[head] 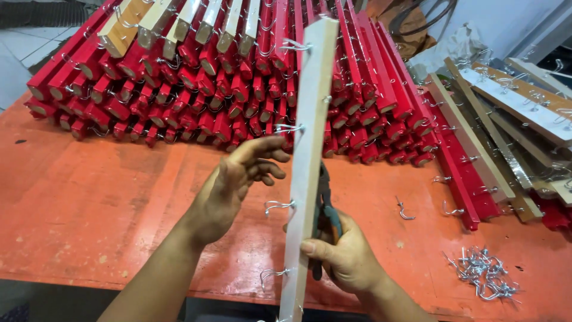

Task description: Assembling wooden coat hangers by inserting metal hooks into pre-drilled holes and securing them with pliers.

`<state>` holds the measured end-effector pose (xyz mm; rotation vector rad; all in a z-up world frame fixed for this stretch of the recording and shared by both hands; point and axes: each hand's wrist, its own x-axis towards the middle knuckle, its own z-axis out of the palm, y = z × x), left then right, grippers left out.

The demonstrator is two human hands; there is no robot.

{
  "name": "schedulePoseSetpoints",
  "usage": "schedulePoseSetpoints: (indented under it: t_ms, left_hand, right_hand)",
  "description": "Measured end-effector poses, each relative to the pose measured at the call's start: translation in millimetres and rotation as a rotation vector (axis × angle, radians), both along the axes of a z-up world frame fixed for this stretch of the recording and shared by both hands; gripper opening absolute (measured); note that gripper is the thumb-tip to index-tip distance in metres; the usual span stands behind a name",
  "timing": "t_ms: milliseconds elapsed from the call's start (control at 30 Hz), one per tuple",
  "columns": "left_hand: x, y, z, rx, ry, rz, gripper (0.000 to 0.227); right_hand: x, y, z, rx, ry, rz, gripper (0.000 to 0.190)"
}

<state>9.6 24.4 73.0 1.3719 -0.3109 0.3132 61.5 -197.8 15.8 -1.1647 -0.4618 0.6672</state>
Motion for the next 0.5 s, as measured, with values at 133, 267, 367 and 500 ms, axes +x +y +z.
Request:
schedulePoseSetpoints:
  t_ms: [133,267,367,500]
  left_hand:
    - [11.0,-12.8,-5.6,-0.138,0.053,-0.097,0.097]
    - [10.9,-23.7,4.0,-0.120,0.046,-0.061,0.080]
    - [11.5,-25.3,8.9,-0.043,0.004,-0.002,0.063]
    - [18.0,-25.1,1.7,-0.097,0.016,-0.051,0.049]
  right_hand:
    - [-0.5,11.3,-6.0,-0.038,-0.042,0.006,0.048]
    - [-1.6,15.9,-4.8,-0.016,0.002,0.032,0.041]
    - [0.4,17.3,-1.8,-0.004,0.006,0.056,0.044]
    - [1.5,17.0,-2.0,0.025,0.027,0.070,0.037]
